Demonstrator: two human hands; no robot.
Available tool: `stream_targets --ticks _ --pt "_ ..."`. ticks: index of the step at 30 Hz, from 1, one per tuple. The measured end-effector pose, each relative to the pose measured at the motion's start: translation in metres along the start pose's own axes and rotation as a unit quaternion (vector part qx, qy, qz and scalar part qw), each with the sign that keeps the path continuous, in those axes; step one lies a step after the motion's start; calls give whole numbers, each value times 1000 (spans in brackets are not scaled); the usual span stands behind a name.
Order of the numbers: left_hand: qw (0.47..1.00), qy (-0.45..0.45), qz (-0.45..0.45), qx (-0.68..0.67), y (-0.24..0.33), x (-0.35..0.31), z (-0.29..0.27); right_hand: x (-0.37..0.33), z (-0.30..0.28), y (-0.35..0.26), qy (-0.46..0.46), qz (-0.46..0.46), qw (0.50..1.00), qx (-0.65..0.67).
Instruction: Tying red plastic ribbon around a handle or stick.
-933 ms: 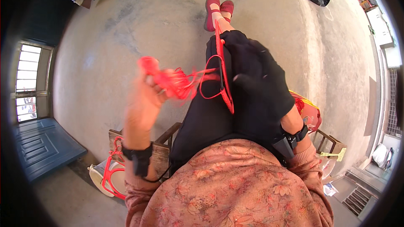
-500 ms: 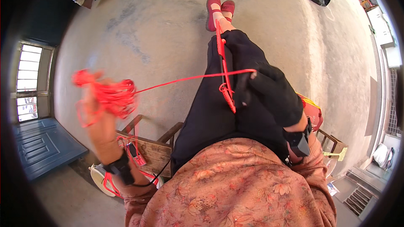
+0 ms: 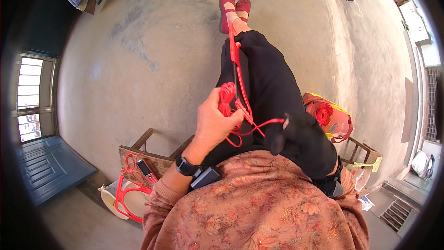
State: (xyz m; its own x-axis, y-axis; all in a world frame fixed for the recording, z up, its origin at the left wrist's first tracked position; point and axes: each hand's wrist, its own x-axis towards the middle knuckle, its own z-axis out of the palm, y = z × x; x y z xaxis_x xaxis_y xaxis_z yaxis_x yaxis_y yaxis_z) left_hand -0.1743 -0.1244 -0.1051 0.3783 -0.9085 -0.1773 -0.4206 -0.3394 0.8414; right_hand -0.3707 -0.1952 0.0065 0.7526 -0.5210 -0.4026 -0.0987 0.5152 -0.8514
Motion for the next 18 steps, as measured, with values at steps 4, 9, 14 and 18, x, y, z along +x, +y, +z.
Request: stream_targets --ticks 4,9,14,18 --pt "921 57 -44 -382 -31 14 -47 33 -45 -11 73 -104 988 -90" --pt "953 194 38 -230 8 11 -82 86 -74 44 254 -203 852 -410" --pt "952 66 215 207 -3 19 -32 102 -38 51 147 -303 739 -584" --pt "969 19 205 139 -5 26 -11 113 -53 63 29 -318 703 -635"
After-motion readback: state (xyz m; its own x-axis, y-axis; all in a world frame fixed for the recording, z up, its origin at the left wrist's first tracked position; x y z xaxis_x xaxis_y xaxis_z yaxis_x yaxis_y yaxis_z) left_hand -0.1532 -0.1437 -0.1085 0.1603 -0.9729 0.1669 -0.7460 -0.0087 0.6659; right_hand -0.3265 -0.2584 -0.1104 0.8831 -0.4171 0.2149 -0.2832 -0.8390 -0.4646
